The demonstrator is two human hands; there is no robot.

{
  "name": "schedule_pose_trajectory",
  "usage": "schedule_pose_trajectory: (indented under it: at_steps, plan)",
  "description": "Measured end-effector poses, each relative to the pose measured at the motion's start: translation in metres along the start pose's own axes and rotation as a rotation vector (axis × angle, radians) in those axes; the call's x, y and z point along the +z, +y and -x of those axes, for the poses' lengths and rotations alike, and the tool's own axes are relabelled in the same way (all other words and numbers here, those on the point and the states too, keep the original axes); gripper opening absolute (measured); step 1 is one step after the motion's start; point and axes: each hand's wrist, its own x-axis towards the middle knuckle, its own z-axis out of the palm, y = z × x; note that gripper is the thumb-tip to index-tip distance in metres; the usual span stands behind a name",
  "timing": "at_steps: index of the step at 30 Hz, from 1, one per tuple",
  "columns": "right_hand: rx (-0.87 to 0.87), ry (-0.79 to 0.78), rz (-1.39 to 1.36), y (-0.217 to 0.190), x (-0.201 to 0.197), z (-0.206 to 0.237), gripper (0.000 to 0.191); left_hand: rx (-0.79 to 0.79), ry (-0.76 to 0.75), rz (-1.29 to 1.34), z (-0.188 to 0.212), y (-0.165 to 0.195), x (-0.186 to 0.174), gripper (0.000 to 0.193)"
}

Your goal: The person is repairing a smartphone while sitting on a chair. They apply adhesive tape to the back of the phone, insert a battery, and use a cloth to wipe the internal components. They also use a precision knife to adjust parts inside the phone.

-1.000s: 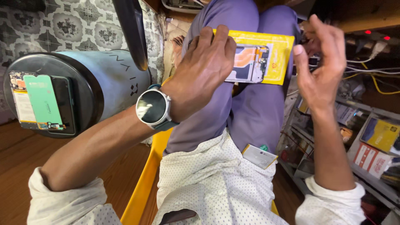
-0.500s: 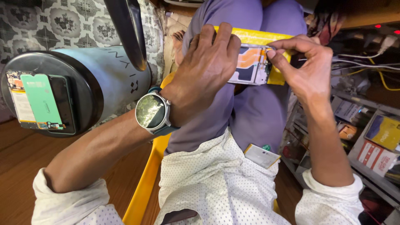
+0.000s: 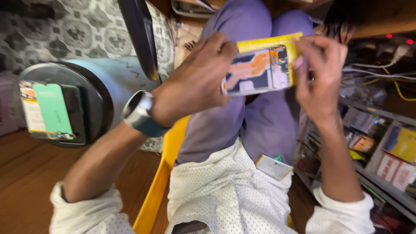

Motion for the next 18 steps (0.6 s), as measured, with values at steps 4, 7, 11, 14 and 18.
schedule_pose_trajectory:
  at_steps: [4,7,11,14,18]
  plan:
    - [-0.162,-0.076,0.188,-0.002,-0.007,0.018,0.029,-0.114,-0.257,0.508,0.01,-0.005,-0.017,0.088]
    - [-0.134,-0.042,0.228,-0.005,-0.014,0.032,0.031,-0.163,-0.326,1.038,0.024,-0.004,-0.016,0.088]
    - [0.029,-0.084,0.157,-0.014,-0.022,0.042,0.036,-0.115,-0.346,1.234,0.037,-0.007,-0.01,0.084]
    - [0.188,-0.022,0.041,-0.029,-0.025,0.043,0.034,-0.078,-0.357,1.353,0.041,-0.009,-0.003,0.081]
    - [0.141,0.219,-0.2,-0.051,-0.038,0.037,0.039,0.097,-0.494,1.453,0.035,0.0,0.016,0.081]
